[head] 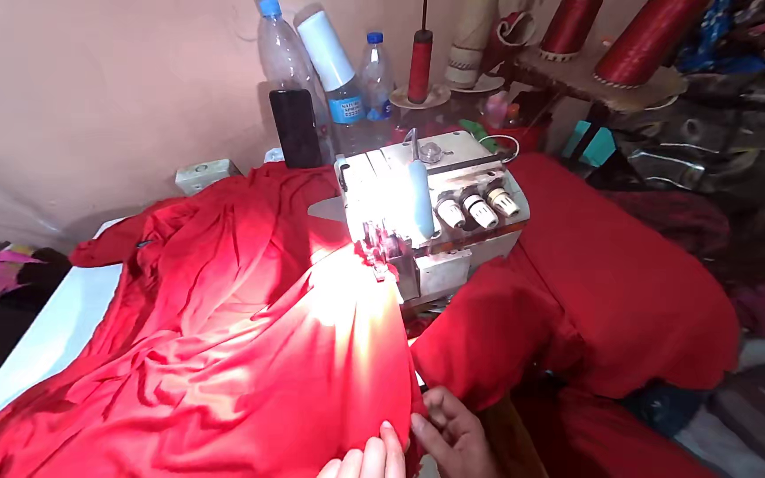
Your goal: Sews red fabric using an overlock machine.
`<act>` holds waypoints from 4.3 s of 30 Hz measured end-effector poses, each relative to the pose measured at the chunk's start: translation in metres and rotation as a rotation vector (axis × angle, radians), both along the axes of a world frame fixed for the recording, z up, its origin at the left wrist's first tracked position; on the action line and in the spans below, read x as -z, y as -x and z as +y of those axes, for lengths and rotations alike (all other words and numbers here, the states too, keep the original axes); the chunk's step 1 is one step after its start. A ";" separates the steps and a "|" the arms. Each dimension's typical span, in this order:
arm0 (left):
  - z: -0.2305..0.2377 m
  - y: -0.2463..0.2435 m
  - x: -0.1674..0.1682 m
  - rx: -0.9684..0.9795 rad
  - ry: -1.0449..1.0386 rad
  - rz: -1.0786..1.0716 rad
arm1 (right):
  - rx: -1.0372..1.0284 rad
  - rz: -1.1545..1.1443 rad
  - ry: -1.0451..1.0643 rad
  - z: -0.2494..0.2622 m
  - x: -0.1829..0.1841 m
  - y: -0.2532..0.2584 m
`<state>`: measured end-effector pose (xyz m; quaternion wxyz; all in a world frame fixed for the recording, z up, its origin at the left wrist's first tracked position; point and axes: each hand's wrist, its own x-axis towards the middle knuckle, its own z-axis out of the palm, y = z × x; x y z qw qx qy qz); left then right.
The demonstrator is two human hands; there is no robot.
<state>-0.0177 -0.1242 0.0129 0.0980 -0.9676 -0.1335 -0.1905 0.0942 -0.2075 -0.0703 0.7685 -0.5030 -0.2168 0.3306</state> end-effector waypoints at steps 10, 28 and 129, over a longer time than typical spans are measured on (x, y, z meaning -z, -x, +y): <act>0.006 0.006 -0.005 0.030 0.011 0.028 | -0.453 0.352 -0.091 -0.009 0.013 -0.009; -0.015 0.000 -0.001 0.031 -0.022 0.057 | -0.274 -0.035 -0.001 -0.038 0.000 0.002; 0.001 -0.036 0.032 -0.180 0.224 -0.302 | 0.048 -1.058 0.399 0.063 -0.046 -0.066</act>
